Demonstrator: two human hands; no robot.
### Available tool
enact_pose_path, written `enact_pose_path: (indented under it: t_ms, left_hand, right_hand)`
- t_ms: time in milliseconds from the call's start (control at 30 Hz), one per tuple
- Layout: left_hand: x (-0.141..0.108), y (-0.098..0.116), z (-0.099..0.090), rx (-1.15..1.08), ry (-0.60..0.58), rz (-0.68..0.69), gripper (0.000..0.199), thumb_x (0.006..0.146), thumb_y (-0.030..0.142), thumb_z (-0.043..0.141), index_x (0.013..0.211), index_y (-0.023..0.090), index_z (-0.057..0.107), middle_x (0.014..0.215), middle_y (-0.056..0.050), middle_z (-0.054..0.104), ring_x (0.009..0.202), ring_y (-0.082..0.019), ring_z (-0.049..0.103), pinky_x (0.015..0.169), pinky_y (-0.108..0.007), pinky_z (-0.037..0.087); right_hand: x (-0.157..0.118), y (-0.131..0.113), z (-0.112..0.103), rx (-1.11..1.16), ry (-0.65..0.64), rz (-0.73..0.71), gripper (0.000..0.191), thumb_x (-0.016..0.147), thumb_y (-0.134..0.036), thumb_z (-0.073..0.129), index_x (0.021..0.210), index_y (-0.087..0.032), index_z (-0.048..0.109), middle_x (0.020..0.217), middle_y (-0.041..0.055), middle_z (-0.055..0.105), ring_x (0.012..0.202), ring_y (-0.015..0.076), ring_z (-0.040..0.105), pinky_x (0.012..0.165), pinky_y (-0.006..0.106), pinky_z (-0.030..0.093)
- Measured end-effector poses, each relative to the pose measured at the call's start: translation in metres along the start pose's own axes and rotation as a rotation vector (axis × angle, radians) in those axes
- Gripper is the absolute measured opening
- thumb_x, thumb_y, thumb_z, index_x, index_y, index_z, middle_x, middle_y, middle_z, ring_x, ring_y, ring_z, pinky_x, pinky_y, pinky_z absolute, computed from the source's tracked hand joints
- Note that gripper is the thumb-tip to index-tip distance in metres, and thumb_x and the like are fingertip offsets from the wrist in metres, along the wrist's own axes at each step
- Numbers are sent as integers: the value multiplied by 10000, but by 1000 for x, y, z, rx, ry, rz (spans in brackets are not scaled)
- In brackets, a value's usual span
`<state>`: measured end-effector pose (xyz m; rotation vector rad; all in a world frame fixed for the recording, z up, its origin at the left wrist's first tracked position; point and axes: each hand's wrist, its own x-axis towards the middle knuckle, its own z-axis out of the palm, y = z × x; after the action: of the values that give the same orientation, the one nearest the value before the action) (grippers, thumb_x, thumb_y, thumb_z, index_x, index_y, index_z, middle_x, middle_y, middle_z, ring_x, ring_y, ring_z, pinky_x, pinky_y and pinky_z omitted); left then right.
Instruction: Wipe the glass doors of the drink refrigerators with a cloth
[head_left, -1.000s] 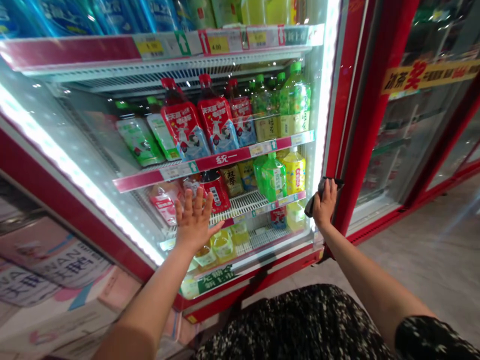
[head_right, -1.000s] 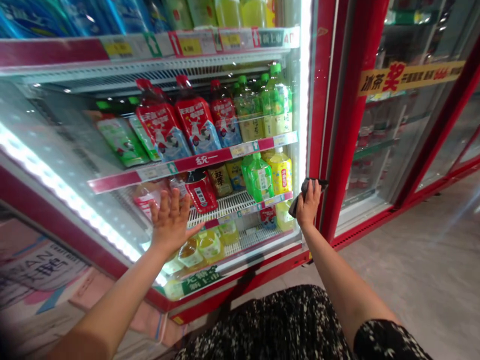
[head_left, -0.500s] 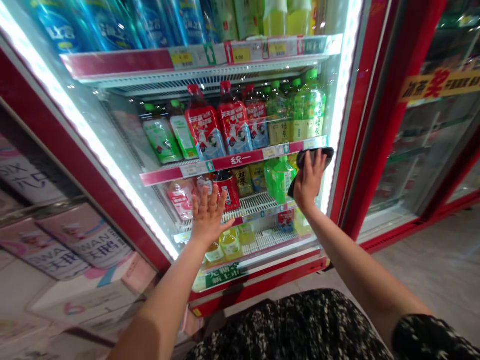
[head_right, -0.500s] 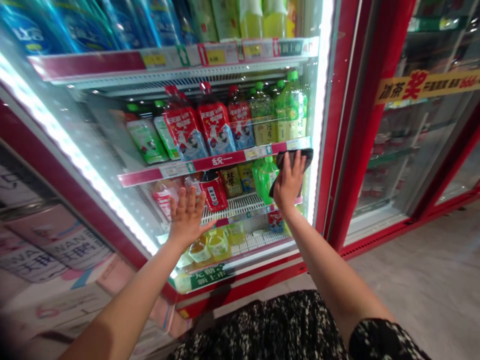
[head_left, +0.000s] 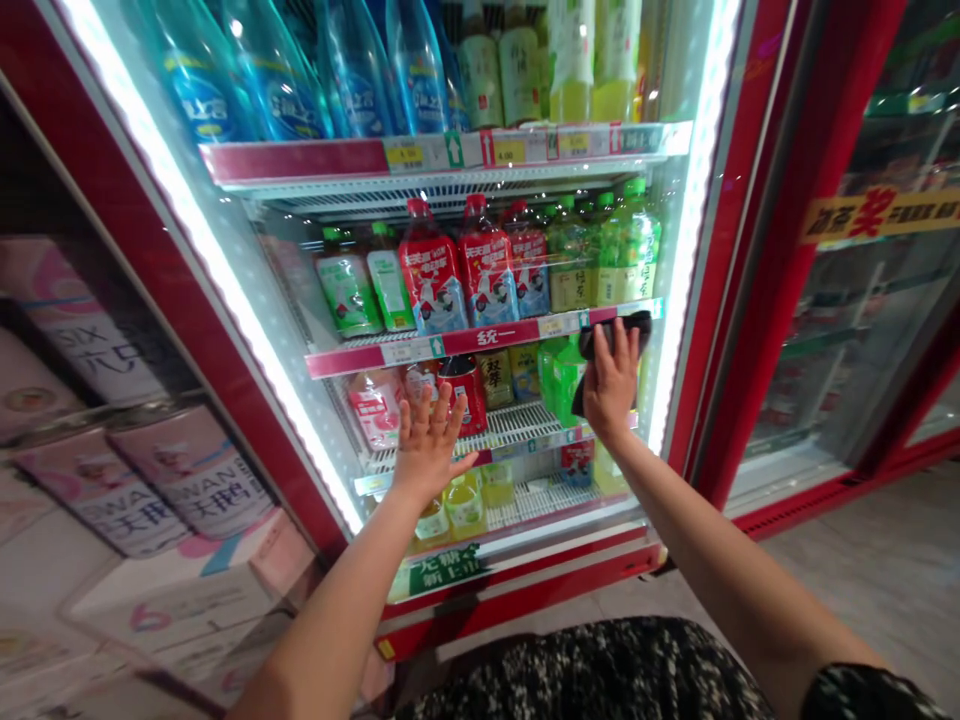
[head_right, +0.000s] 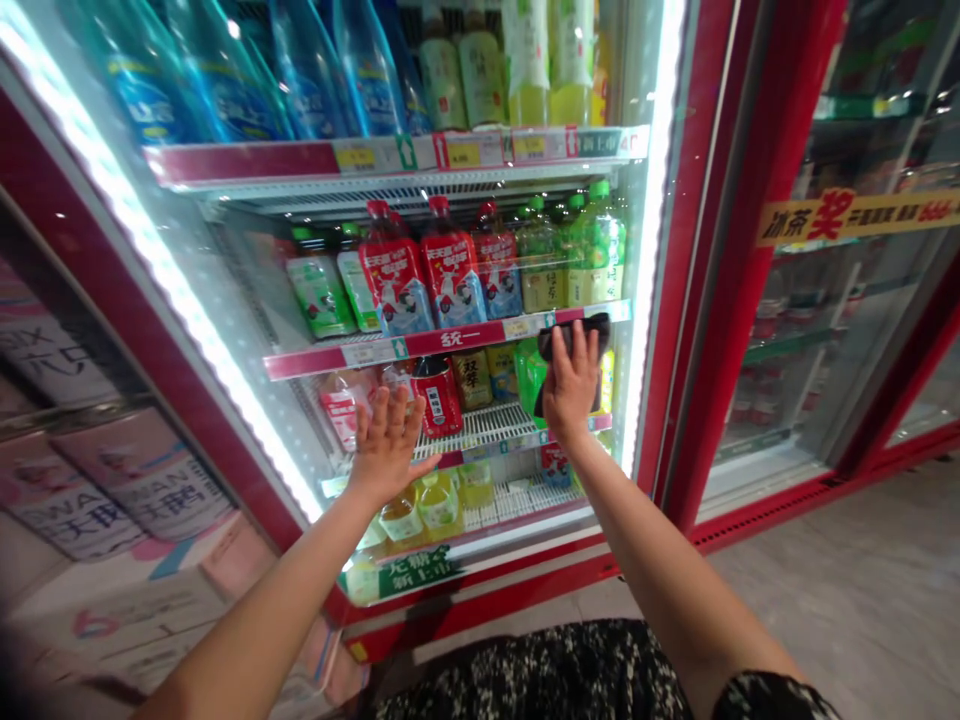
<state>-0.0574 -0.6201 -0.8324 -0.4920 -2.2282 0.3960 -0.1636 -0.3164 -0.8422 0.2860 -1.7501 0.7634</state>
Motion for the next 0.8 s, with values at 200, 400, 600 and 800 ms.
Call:
enact_pose_path:
  t_ms: [200, 400, 600, 800]
  left_hand:
    - [-1, 0, -1, -3, -46, -16, 1252, 782, 599, 737, 1603, 213, -126, 1677, -102, -145, 1515, -314, -229, 1244, -603, -88]
    - [-4, -1, 2, 27, -82, -18, 1275, 749, 653, 740, 1607, 198, -85, 1675, -131, -85, 1519, -335, -195, 1240, -617, -98]
    - [-5, 1, 0, 44, -117, -14, 1240, 774, 669, 708, 1609, 191, -74, 1683, -130, -59, 1527, -335, -180, 1246, -614, -72]
    - [-15, -13, -24, 69, -167, 97, 1163, 814, 564, 713, 1616, 179, -37, 1691, -112, -30, 1555, -300, -112, 1278, -531, -11]
  right_hand:
    - [-89, -28, -5, -24, -499, -442, 626, 967, -209, 470, 1549, -410, 356, 1603, -32, 405, 1490, 271, 355, 1236, 574, 259]
    - [-92, 64, -46, -64, -625, -653, 578, 943, -180, 482, 1454, -450, 499, 1498, -94, 541, 1386, 226, 509, 1249, 458, 284]
    - [-29, -36, 11, -64, -131, -197, 655, 950, -133, 428, 1561, -357, 356, 1659, 20, 296, 1548, 291, 205, 1191, 584, 327]
    - [-72, -70, 13, -3, -428, -612, 656, 944, -131, 458, 1537, -401, 380, 1608, -3, 402, 1489, 224, 360, 1234, 538, 262]
